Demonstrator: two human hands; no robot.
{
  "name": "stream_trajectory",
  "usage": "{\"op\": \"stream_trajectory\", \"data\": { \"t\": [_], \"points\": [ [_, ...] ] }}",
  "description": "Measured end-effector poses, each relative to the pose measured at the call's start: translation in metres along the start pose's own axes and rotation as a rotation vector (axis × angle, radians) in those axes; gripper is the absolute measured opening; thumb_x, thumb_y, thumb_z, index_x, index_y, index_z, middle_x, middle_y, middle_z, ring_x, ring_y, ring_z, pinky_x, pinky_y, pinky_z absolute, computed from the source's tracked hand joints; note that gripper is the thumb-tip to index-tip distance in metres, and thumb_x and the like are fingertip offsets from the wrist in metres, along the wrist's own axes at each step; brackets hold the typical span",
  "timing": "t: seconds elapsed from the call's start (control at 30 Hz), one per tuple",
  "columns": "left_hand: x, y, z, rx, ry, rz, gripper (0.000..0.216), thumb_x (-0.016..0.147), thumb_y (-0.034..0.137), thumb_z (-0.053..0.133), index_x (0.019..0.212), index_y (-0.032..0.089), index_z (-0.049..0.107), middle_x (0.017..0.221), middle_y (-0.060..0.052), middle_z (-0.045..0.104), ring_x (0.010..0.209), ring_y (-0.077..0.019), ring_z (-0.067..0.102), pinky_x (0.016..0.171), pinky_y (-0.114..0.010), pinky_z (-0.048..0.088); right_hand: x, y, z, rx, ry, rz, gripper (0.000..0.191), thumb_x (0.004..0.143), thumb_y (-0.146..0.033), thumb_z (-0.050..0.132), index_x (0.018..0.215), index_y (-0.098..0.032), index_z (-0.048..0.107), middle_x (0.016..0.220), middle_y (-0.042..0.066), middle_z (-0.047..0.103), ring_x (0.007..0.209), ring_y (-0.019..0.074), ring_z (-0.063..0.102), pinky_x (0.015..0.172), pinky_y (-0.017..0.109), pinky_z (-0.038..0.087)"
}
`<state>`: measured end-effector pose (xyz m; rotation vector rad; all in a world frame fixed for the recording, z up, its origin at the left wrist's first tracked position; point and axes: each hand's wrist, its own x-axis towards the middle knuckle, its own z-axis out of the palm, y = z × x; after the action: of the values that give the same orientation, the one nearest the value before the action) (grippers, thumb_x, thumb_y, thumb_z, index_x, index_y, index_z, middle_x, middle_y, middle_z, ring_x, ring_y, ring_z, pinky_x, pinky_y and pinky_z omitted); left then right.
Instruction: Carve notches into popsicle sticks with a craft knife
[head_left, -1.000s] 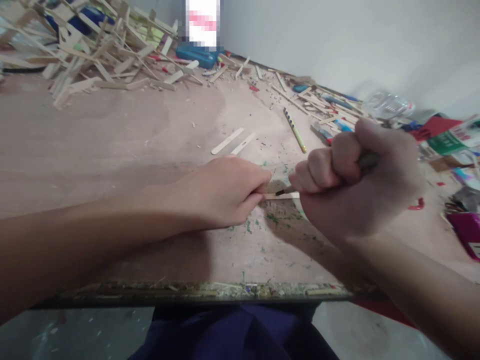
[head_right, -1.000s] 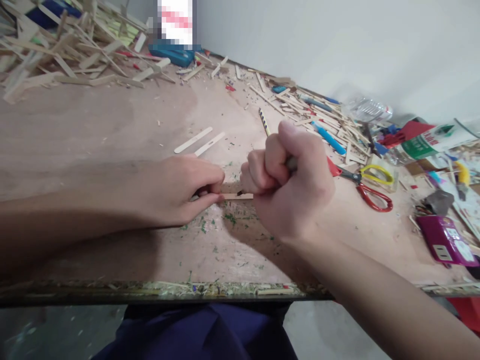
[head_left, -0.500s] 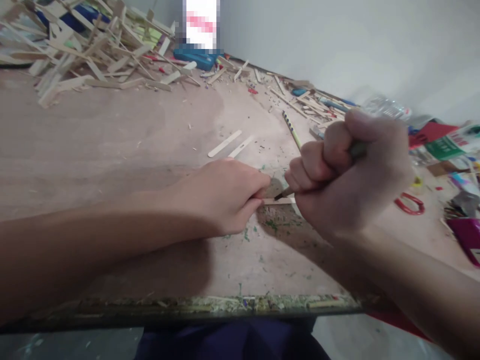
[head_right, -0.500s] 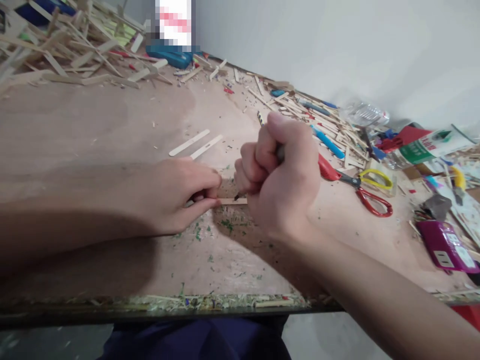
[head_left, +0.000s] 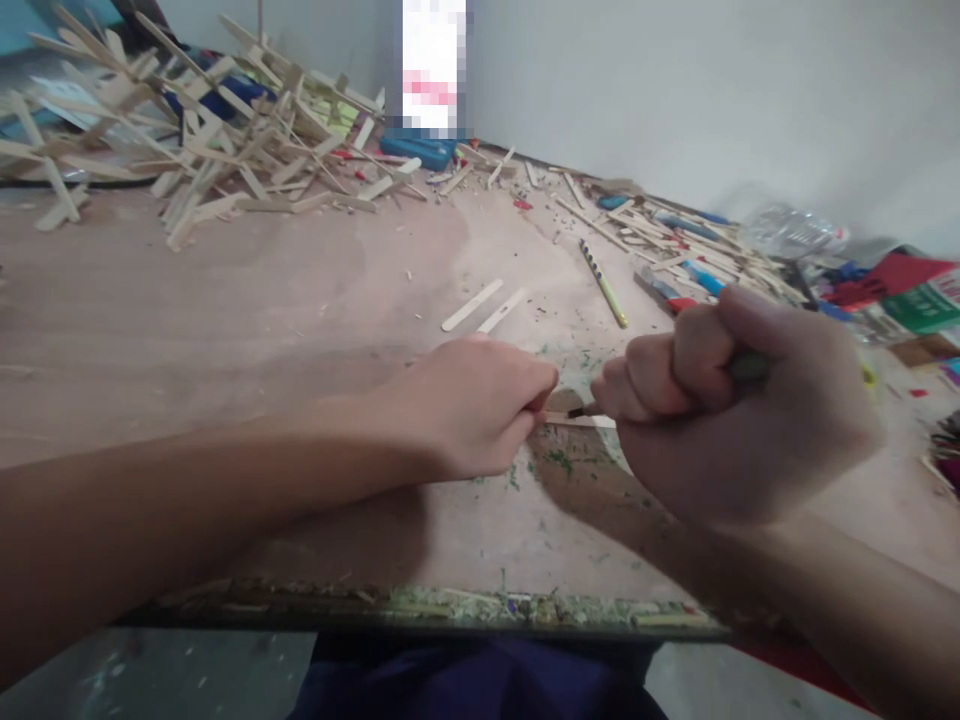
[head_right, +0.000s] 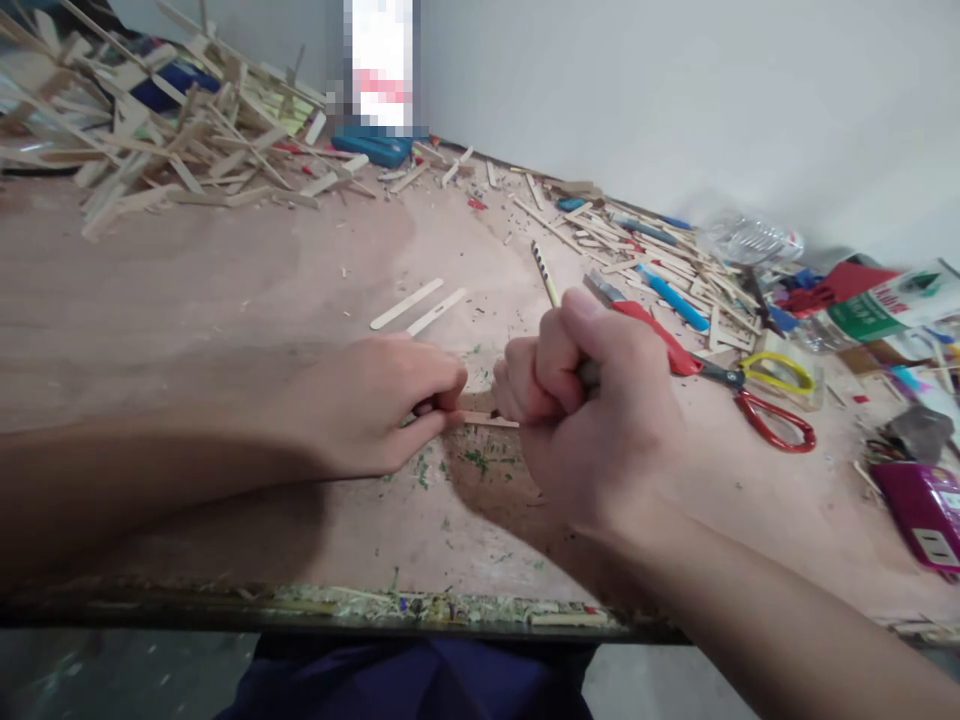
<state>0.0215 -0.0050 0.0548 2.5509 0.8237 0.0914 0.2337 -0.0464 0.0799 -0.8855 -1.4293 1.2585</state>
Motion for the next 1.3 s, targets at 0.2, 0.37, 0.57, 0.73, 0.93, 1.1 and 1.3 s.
{"op": "stream_trajectory", "data": {
  "t": [0.2,0.37,0.57,0.73,0.93,1.1,1.3],
  "points": [
    [-0.001,-0.001,0.001,-0.012,-0.001,-0.008,0.018,0.099,0.012,0.07,0.09,0.025,0.061,0.1,-0.005,0.083,0.097,-0.0262,0.074,0.084,-0.039,0.047,-0.004,-0.007,-0.006,-0.055,0.008,0.0,0.068,0.105,-0.046,0.08,0.054,-0.024,0.041,0.047,-0.004,0.021,0.042,0.0104,0.025,0.047,0.035,0.034],
    [0.0,-0.001,-0.001,0.019,-0.004,-0.011,0.018,0.098,0.011,0.07,0.09,0.024,0.061,0.099,-0.005,0.084,0.095,-0.0259,0.076,0.081,-0.037,0.045,-0.003,-0.004,0.0,-0.004,0.037,-0.014,0.069,0.1,-0.042,0.086,0.053,-0.024,0.039,0.046,-0.005,0.022,0.041,0.0091,0.02,0.044,0.034,0.03],
    [0.001,0.002,-0.001,0.055,0.001,-0.005,0.022,0.109,0.021,0.069,0.089,0.024,0.06,0.091,-0.005,0.078,0.085,-0.0234,0.068,0.075,-0.036,0.041,0.01,0.001,-0.001,0.106,0.21,0.011,0.08,0.079,-0.042,0.102,0.052,-0.024,0.029,0.045,-0.007,0.013,0.039,0.0091,0.023,0.039,0.031,0.022],
    [0.001,0.001,0.0,0.057,0.003,0.008,0.019,0.108,0.02,0.068,0.091,0.024,0.061,0.094,-0.005,0.079,0.086,-0.0226,0.068,0.077,-0.036,0.044,0.008,0.0,0.007,0.077,0.247,-0.006,0.067,0.084,-0.035,0.09,0.051,-0.025,0.033,0.047,-0.004,0.013,0.041,0.0118,0.023,0.041,0.033,0.022],
    [0.002,0.002,-0.001,0.069,-0.013,-0.003,0.02,0.107,0.02,0.069,0.09,0.024,0.059,0.093,-0.005,0.079,0.086,-0.0229,0.068,0.077,-0.036,0.044,0.004,0.003,0.021,0.102,0.373,-0.103,0.064,0.092,-0.032,0.078,0.055,-0.026,0.027,0.053,-0.005,0.004,0.045,0.0114,0.012,0.042,0.034,0.017],
    [0.002,0.003,-0.002,0.051,-0.052,-0.032,0.022,0.106,0.018,0.07,0.09,0.025,0.057,0.094,-0.005,0.079,0.088,-0.024,0.069,0.079,-0.037,0.043,0.0,0.001,0.025,0.104,0.273,-0.086,0.072,0.099,-0.03,0.079,0.059,-0.026,0.019,0.055,-0.005,0.006,0.046,0.012,0.014,0.044,0.034,0.022],
    [0.001,0.001,-0.001,0.028,-0.036,-0.026,0.017,0.104,0.017,0.07,0.093,0.025,0.06,0.095,-0.005,0.08,0.091,-0.0256,0.071,0.08,-0.038,0.043,-0.002,-0.007,0.013,0.043,0.182,-0.017,0.076,0.097,-0.029,0.083,0.062,-0.023,0.016,0.051,-0.004,0.013,0.045,0.0093,0.017,0.046,0.032,0.024]
  ]
}}
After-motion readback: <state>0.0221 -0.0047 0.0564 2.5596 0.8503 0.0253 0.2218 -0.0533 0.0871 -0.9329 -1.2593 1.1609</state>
